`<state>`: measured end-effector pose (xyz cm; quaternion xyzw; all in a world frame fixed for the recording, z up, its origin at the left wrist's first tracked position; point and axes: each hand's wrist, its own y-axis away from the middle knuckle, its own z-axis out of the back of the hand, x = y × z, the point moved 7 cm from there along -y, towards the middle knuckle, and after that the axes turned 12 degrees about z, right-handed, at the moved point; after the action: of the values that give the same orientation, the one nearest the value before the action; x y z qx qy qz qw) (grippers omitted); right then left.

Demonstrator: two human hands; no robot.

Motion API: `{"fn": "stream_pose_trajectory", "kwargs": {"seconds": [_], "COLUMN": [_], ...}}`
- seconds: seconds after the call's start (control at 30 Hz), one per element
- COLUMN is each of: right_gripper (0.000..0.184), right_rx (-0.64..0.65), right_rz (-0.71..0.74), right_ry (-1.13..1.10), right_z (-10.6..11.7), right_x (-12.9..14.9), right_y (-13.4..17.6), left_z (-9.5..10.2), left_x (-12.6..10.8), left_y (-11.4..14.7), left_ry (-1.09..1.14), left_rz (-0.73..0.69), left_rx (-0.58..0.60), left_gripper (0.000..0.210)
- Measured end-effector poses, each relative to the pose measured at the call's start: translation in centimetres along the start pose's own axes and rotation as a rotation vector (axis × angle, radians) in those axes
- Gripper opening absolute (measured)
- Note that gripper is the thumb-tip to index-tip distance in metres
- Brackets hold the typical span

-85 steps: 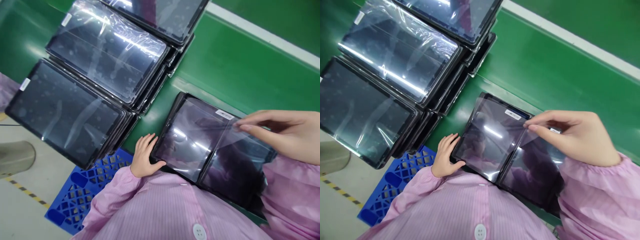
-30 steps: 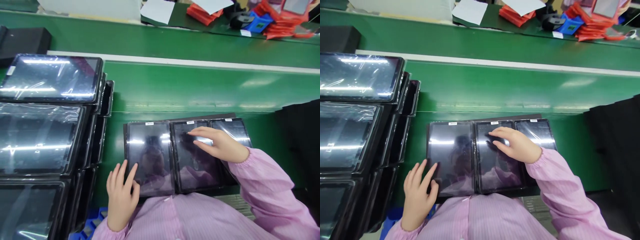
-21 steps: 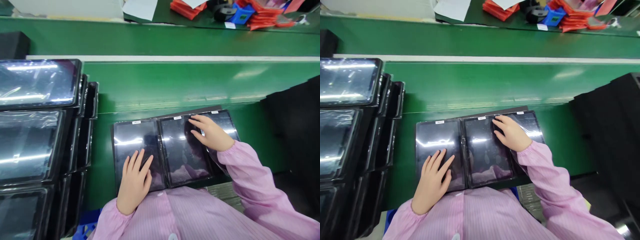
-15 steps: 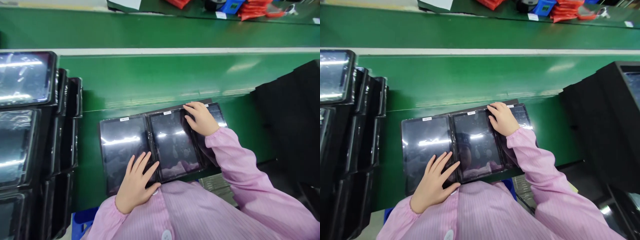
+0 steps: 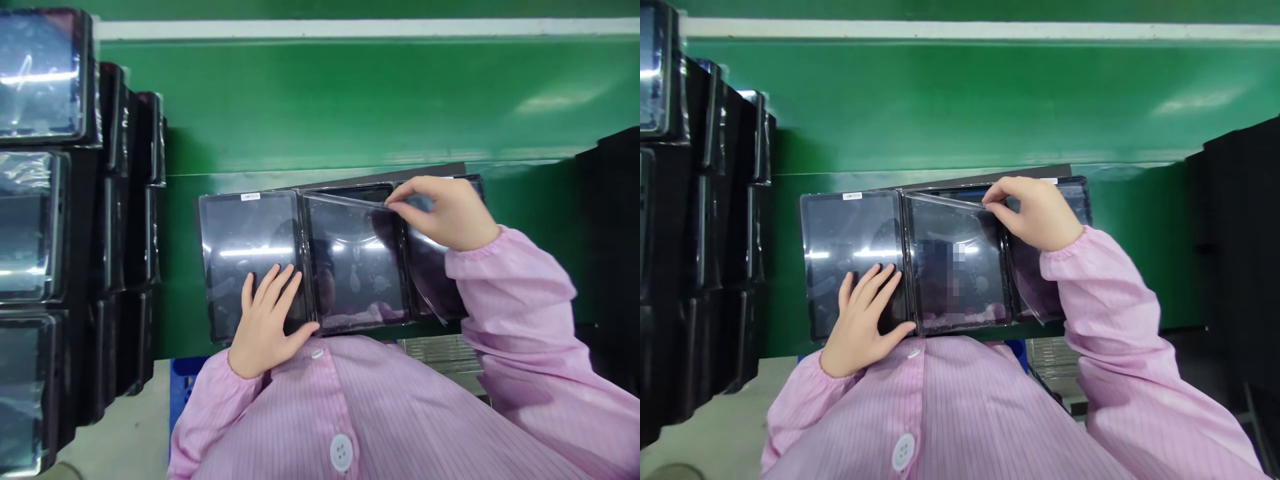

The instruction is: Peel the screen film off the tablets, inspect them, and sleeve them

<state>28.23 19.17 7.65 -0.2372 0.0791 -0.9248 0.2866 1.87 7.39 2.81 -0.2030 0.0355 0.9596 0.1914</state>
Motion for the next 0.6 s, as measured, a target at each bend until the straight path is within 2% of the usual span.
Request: {"fn": "stream_pose_trajectory", "kwargs": {"seconds": [0.13, 0.3, 0.43, 0.6], "right_gripper": [0.021, 0.009, 0.016, 0.016], "right_rx": [-0.047, -0.121, -0.175, -0.335], "right_rz": [0.046, 0.023, -0.012, -0.182], "right_ry": [-0.018, -0.123, -0.236, -0.34], "right_z": [2.2, 4.4, 5.1, 4.9], "right_x": [1.5, 1.3, 0.3, -1.8], "right_y": [0.7, 1.9, 2.9, 4.0], "left_z": [0.1, 0.1, 0.2, 0.1], "left_x": [0.7, 0.8, 0.8, 0.8], "left_y": [-0.4, -0.5, -0.5, -0.5], "left_ry": [0.01, 0.026, 0.033, 0.033], "left_rz": [0.018, 0.01, 0.014, 0.018], "left_rx": [-0.013, -0.01, -0.014, -0.022], "left_gripper": [0.047, 0.044, 0.043, 0.043]}}
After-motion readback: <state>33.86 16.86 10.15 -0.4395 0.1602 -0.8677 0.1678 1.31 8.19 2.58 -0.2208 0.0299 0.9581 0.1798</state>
